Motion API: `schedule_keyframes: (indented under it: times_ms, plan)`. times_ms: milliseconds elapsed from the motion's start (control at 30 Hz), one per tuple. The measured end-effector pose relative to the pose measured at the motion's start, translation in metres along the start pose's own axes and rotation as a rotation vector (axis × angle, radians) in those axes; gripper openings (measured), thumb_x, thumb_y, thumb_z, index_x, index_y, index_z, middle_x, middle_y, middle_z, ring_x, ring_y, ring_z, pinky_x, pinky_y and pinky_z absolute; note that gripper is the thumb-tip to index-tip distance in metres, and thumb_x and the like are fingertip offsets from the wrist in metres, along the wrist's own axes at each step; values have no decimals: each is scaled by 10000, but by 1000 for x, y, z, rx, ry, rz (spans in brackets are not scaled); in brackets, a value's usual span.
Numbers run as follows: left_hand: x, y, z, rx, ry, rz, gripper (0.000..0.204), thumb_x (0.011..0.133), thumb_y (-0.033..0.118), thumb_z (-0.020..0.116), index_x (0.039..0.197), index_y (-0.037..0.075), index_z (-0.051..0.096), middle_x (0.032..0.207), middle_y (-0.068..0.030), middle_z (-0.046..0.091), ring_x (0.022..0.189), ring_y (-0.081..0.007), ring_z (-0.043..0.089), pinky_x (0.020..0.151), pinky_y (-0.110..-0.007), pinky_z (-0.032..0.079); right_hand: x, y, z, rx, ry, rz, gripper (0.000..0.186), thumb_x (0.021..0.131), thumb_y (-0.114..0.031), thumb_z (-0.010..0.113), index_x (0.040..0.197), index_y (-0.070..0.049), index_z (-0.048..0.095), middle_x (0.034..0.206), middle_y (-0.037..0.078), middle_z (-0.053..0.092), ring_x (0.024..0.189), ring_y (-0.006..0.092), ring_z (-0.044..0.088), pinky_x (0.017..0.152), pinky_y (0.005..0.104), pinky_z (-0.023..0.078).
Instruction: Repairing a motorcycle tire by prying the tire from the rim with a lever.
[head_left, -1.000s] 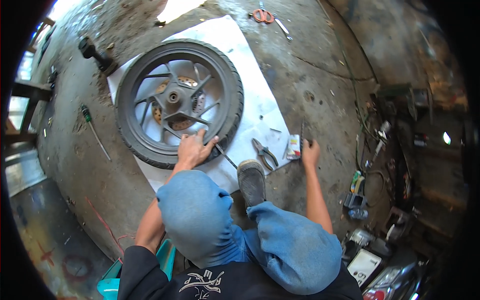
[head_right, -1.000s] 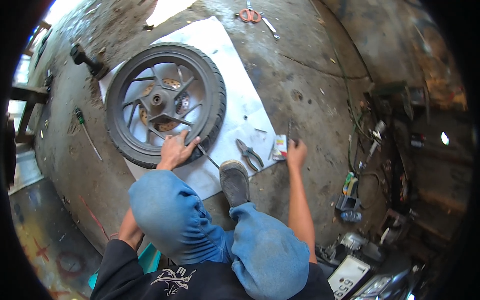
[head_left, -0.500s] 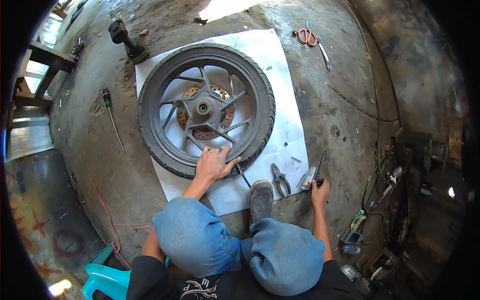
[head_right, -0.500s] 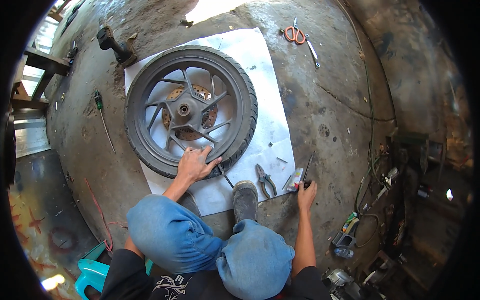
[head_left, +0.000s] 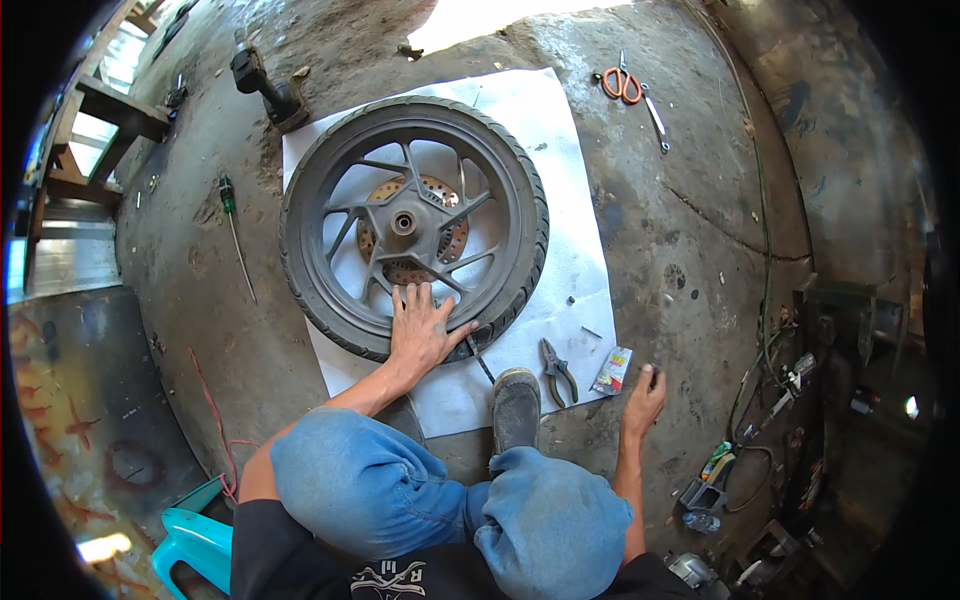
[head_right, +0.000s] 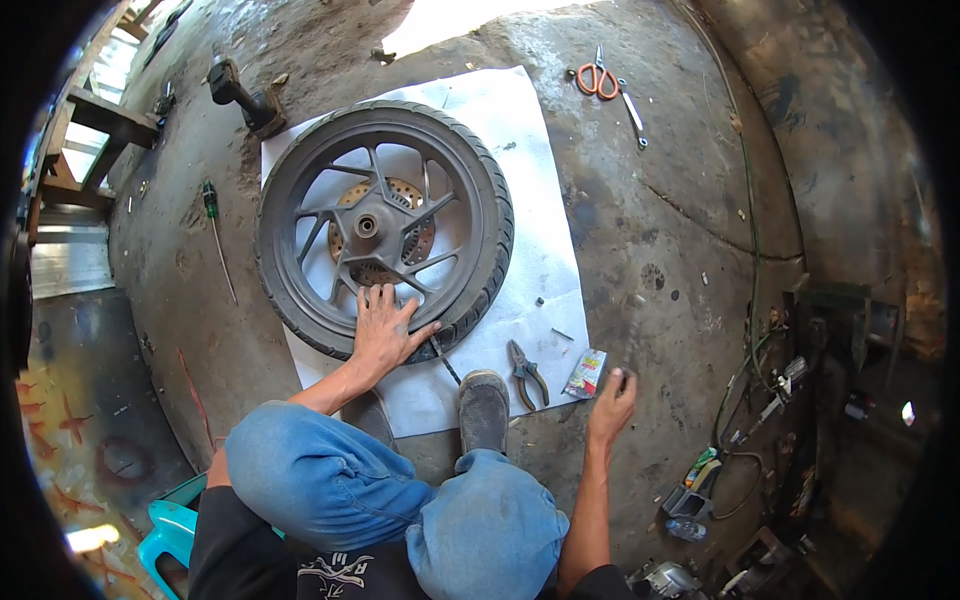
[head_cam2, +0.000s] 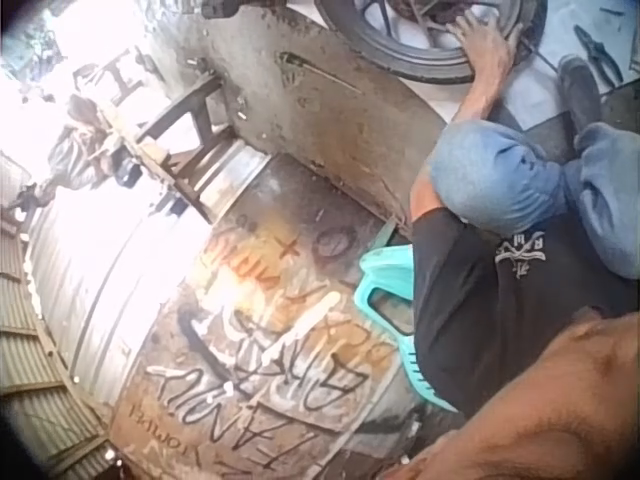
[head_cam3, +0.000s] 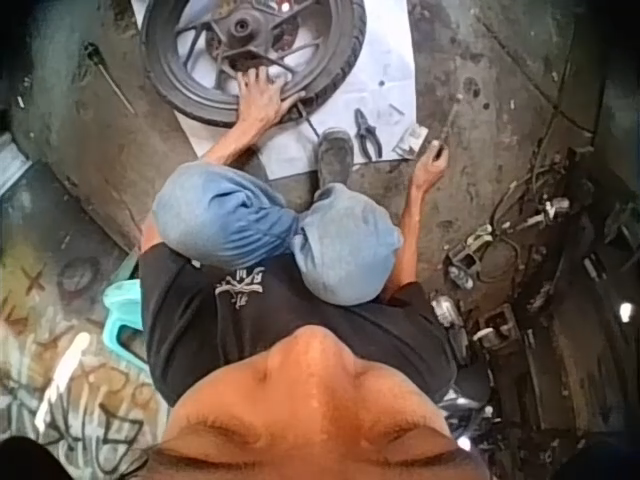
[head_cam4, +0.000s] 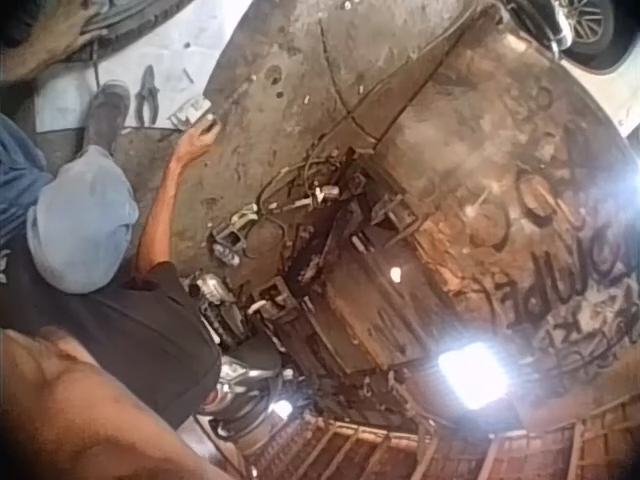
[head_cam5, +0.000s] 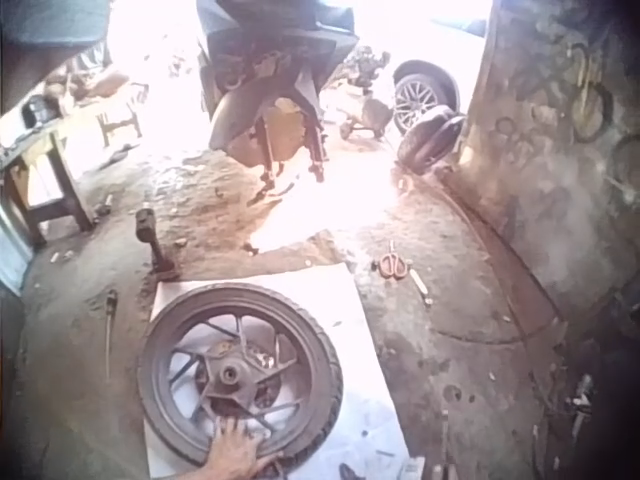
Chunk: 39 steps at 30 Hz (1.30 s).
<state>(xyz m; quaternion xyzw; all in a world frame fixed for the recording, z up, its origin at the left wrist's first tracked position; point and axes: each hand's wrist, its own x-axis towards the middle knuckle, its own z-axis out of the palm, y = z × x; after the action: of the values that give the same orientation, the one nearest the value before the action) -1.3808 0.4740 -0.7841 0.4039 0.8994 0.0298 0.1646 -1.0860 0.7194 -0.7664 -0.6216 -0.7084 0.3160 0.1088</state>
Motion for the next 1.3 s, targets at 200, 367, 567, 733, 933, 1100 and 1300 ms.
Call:
schedule_keyframes:
  times_ms: [200,367,567,733,933,1100,1300]
  plan:
    - [27,-6,-4,55,174,404,810,925,582,651,1375,-74,501,1460,-222,442,1410,-387,352,1166,-567,250,-51,-75,4,222,-544,-163,377,1018,-170,633,1392,-133,657,792,27,605,702,98,486,636,284,433]
    - [58,-5,-27,131,-169,558,802,962,636,550,1338,-72,576,1325,-214,600,1428,-397,390,1254,-584,152,-62,-94,23,72,-634,-346,404,993,-125,628,1395,-145,660,828,241,682,664,285,643,673,408,509]
    - [60,-1,-14,201,17,625,852,911,694,559,1233,-92,616,1184,-181,620,1260,-342,503,1181,-499,286,-52,-118,37,-76,-689,-486,404,988,-120,624,1389,-146,661,775,240,674,688,387,682,662,463,522]
    - [75,10,-31,242,-223,649,869,893,661,608,1252,-130,585,1092,-182,647,1146,-313,556,1138,-489,336,-46,-129,40,-128,-683,-514,379,983,-127,636,1357,-156,688,720,231,658,600,388,650,613,463,511]
    - [67,15,-10,52,-416,409,910,919,584,639,1404,-161,442,1208,-246,647,1214,-358,570,1181,-742,158,-37,-113,47,40,-709,-427,367,979,-97,650,1339,-146,703,704,246,622,550,287,594,586,396,483]
    - [69,-1,1,-90,-393,425,863,909,564,675,1358,-136,443,1190,-244,609,1249,-379,545,1179,-739,140,-47,-122,49,-23,-678,-446,383,950,-63,673,1320,-150,720,717,220,650,585,319,642,601,417,504]
    - [73,1,0,-255,-405,382,777,878,532,727,1272,-89,477,1118,-235,599,1177,-382,554,1178,-663,174,-14,-90,68,175,-817,-364,350,962,-15,669,1298,-93,730,724,137,702,591,97,576,559,306,467]
